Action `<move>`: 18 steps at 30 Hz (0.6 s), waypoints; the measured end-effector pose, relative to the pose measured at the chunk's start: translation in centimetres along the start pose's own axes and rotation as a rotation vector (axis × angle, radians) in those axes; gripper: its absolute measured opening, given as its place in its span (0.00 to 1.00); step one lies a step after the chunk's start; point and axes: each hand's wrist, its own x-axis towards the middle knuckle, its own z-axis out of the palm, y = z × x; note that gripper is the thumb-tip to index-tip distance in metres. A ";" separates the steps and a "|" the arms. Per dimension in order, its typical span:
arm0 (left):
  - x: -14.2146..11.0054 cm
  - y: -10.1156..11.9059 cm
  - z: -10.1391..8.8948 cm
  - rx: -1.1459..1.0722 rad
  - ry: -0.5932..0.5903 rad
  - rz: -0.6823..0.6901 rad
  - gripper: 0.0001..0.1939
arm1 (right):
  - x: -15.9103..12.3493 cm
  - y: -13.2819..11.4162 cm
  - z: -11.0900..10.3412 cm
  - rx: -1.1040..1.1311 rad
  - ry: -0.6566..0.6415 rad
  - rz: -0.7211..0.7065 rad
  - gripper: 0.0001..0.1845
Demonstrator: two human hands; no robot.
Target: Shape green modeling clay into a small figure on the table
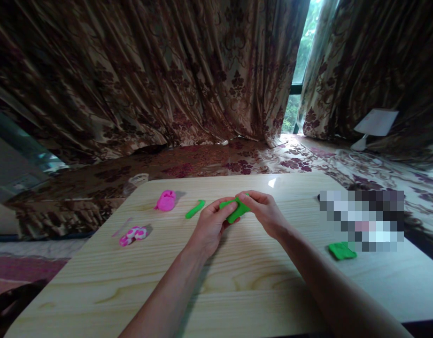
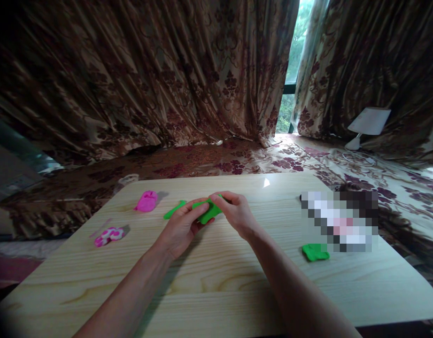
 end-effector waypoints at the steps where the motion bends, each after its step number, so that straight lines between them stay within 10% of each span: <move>1: 0.0 0.0 0.0 0.014 0.002 -0.005 0.14 | 0.0 0.0 -0.1 -0.010 0.003 0.006 0.15; 18: -0.3 0.3 0.3 -0.009 0.059 -0.073 0.15 | 0.3 0.6 -0.2 -0.096 0.064 -0.045 0.13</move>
